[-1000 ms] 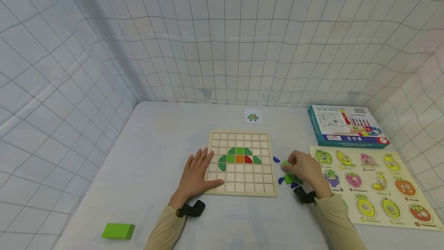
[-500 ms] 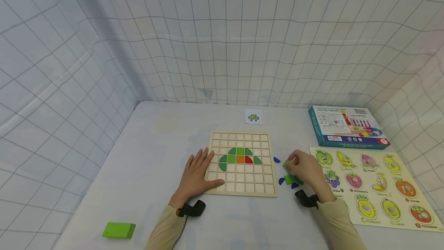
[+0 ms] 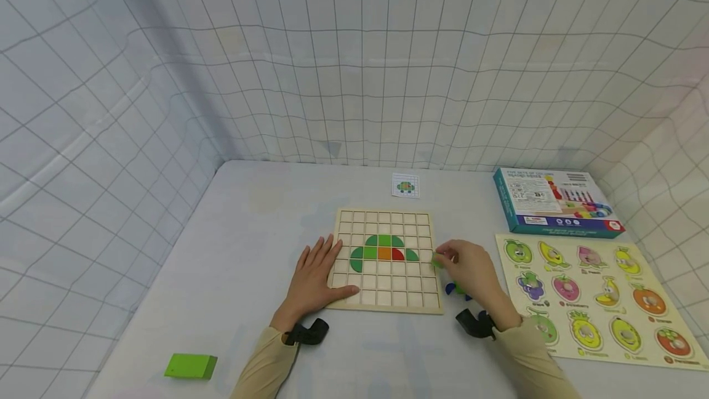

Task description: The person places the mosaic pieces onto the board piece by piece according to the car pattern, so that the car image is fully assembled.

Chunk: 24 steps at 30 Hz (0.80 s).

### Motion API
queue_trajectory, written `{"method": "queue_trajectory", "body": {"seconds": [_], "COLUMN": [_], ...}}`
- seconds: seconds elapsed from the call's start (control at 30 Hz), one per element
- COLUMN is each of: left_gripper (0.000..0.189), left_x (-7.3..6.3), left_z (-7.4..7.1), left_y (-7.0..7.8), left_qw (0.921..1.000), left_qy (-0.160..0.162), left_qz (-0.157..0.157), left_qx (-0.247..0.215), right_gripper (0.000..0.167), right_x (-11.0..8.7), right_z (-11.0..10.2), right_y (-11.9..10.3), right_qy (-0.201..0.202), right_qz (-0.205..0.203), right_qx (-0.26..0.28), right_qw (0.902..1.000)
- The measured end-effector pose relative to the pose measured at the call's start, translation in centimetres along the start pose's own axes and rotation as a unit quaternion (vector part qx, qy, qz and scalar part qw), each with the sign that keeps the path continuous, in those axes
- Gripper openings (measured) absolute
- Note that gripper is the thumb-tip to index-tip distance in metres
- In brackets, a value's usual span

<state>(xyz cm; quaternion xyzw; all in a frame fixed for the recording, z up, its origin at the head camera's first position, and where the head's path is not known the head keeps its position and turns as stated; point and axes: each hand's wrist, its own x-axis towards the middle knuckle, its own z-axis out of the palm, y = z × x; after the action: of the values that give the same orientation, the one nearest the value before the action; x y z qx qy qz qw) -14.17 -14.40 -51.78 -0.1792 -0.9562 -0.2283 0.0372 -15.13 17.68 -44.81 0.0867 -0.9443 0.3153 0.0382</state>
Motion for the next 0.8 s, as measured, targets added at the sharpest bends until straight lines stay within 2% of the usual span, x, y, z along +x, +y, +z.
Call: {"method": "queue_trajectory", "body": {"seconds": [0.13,0.33,0.8], "left_gripper": [0.1,0.1,0.099], "left_x": [0.0,0.0,-0.1], "left_z": [0.1,0.1,-0.1], "left_y": [-0.1,0.0,0.1], "left_qw": [1.0,0.9997,0.9996], "left_qy": [-0.002,0.017,0.016], "left_qz": [0.0,0.016,0.02], "left_qx": [-0.001,-0.004,-0.014], "right_gripper": [0.009,0.011,0.006], "right_x": [0.1,0.5,1.5], "right_z": [1.3,3.2,6.1], "right_y": [-1.0,-2.4,-5.2], "right_qy": [-0.006,-0.024,-0.067], "right_qz": [-0.013,-0.037,-0.088], "right_qx": [0.035,0.083,0.105], "right_qw": [0.9993,0.9956,0.9883]}}
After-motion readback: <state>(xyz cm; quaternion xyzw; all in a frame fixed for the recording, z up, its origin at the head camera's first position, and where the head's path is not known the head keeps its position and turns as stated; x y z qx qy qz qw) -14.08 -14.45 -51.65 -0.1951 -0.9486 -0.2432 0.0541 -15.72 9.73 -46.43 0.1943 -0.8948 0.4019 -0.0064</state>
